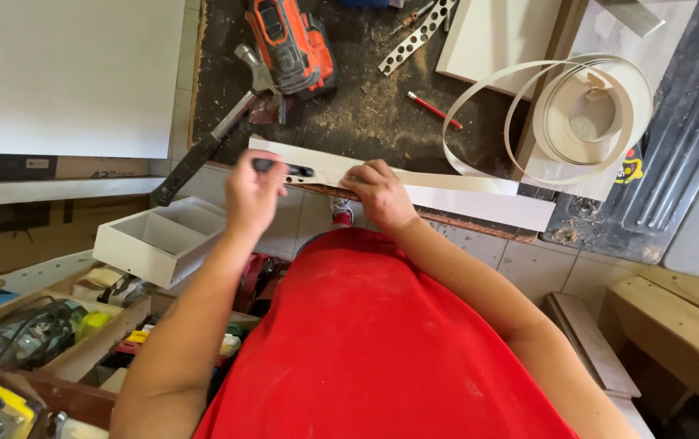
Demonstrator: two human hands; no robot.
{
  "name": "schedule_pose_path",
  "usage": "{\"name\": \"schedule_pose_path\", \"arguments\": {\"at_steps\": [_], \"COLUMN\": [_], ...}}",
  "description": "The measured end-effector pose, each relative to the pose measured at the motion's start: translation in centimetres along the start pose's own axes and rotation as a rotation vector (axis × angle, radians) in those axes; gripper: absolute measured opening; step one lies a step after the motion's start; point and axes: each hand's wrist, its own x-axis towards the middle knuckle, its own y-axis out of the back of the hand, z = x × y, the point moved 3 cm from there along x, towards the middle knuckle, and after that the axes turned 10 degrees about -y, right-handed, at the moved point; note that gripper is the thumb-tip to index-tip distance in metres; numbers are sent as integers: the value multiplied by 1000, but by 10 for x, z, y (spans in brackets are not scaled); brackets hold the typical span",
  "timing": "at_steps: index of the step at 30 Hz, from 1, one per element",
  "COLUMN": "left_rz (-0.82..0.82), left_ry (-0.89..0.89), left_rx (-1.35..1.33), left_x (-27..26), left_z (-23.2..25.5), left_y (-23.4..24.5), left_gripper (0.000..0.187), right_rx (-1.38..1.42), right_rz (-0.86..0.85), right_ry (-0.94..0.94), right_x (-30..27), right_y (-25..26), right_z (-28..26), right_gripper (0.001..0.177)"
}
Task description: Hammering small nails into a wooden board to attach a white trim piece on a workbench.
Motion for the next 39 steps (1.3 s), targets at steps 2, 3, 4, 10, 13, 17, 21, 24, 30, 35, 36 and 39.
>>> {"name": "schedule_pose_path", "arguments": {"at_steps": [2,3,4,10,13,17,21,24,30,35,36,39], "left_rz": [-47,-88,-129,-174,-206,-220,-236,-277,-379,-412,-428,-449], "left_ry": [-45,-86,-127,-291,-328,-327,-339,-364,-430,-467,-459,-460], "left_rx": [41,107,174,305,313,311,328,348,427,426,428,436], "left_x": [-4,-6,-7,-5,-6,-6,-5,-4,-7,-8,-7,-7], "left_z": [5,6,7,16,15,15,18,20,27,24,25,24], "left_y": [-14,-18,-23,-35,-37,-38,-40,-43,-50,-50,-50,-51], "left_gripper": [14,14,14,21,19,18,19,19,21,22,21,21], "right_rx": [-4,-7,-9,-17,-12,-20,-28,-33,-31,-36,-19,79], "right_rz": [-11,-10,-10,3,5,20,31,33,29,23,-1,-36], "right_ry": [6,4,2,10,3,-1,-8,-6,-5,-10,-61,-145], "right_x": [1,2,4,5,7,8,7,8,9,11,14,25], "right_y": [1,1,2,5,9,10,8,10,14,10,10,1], "right_z": [-5,-7,-9,-11,-15,-16,-15,-17,-20,-22,-25,-29], "right_gripper": [31,31,31,30,26,24,20,20,23,25,12,28]}}
